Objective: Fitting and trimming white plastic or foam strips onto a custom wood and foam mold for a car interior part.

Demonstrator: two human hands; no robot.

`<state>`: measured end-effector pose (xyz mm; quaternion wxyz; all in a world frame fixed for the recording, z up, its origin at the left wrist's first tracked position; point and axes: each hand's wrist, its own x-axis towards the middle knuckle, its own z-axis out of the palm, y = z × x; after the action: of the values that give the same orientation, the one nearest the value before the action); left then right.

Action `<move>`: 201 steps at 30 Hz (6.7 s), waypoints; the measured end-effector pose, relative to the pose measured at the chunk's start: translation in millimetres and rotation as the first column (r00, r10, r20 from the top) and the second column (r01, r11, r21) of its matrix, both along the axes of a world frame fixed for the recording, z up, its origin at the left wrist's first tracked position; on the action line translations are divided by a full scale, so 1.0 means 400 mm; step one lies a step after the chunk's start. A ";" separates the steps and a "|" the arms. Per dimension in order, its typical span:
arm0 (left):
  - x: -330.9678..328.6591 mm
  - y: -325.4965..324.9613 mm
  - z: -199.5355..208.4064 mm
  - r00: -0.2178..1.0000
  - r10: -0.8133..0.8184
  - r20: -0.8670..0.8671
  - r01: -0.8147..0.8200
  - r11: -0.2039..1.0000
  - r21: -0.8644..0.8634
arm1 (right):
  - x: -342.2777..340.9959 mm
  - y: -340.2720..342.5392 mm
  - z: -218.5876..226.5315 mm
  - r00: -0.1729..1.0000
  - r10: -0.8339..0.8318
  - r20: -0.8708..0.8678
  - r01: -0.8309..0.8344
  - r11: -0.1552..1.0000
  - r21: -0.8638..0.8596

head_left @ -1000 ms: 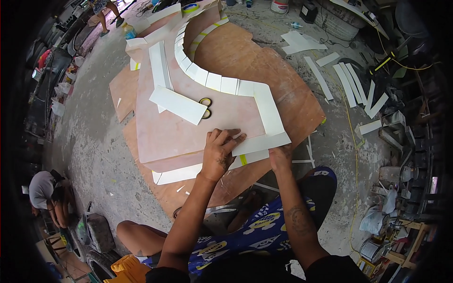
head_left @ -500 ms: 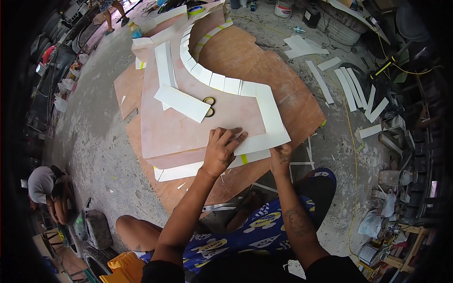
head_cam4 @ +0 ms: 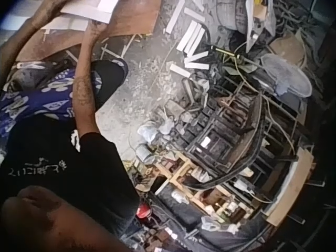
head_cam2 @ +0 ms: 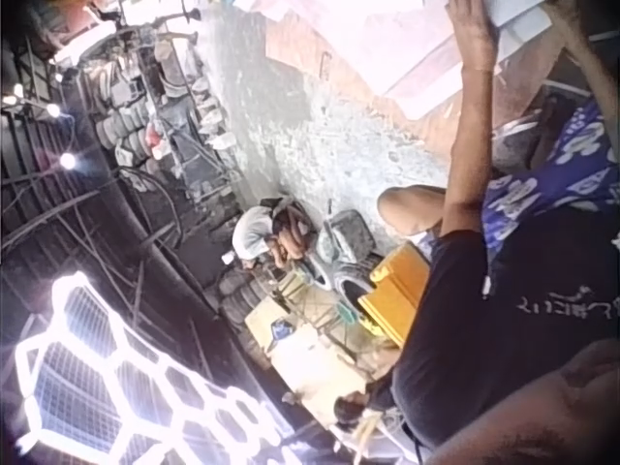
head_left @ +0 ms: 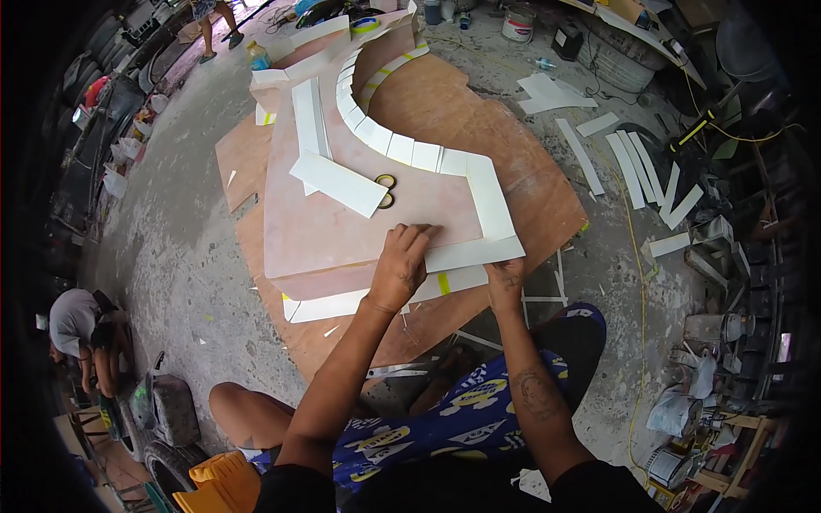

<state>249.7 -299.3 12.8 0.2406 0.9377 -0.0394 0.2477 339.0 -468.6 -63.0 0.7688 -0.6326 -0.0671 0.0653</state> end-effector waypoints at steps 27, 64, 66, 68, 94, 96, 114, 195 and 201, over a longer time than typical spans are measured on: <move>-0.069 0.013 -0.013 0.985 0.146 0.090 -0.142 0.988 -0.054 | 0.006 -0.019 -0.020 0.998 0.040 -0.041 -0.044 0.994 -0.097; -0.061 0.037 -0.005 0.999 0.035 -0.001 -0.035 0.982 0.186 | 0.039 -0.015 -0.055 0.940 0.313 0.136 -0.139 0.715 -0.686; -0.055 0.035 -0.006 1.000 0.012 0.003 -0.013 0.980 0.196 | 0.037 -0.026 -0.064 0.960 0.226 0.167 -0.097 0.824 -0.558; -0.053 0.039 -0.009 1.000 -0.012 0.005 0.010 0.978 0.207 | 0.045 -0.034 -0.057 0.981 0.185 0.054 -0.139 0.872 -0.469; -0.052 0.055 -0.006 0.997 -0.073 0.034 0.064 0.973 0.224 | 0.135 -0.084 0.219 0.738 0.392 -0.549 -0.475 0.880 -0.011; -0.054 0.054 -0.005 0.997 -0.074 0.035 0.064 0.970 0.233 | 0.168 -0.087 0.217 0.678 0.421 -0.602 -0.525 0.851 0.004; -0.049 0.058 0.002 0.991 -0.130 0.013 0.128 0.985 0.117 | 0.257 -0.062 0.225 0.612 0.480 -0.629 -0.701 0.697 -0.150; -0.058 0.080 0.006 0.987 -0.163 -0.004 0.161 0.972 0.171 | 0.206 -0.048 0.180 0.738 0.484 -0.471 -0.587 0.804 -0.093; -0.070 0.082 0.031 0.980 -0.167 -0.104 0.172 0.984 0.037 | 0.186 -0.044 0.193 0.751 0.465 -0.470 -0.557 0.827 -0.072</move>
<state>221.8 -266.6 25.1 0.2409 0.9475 -0.1127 0.1777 413.2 -486.1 14.0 0.6456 -0.6356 -0.0589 0.4192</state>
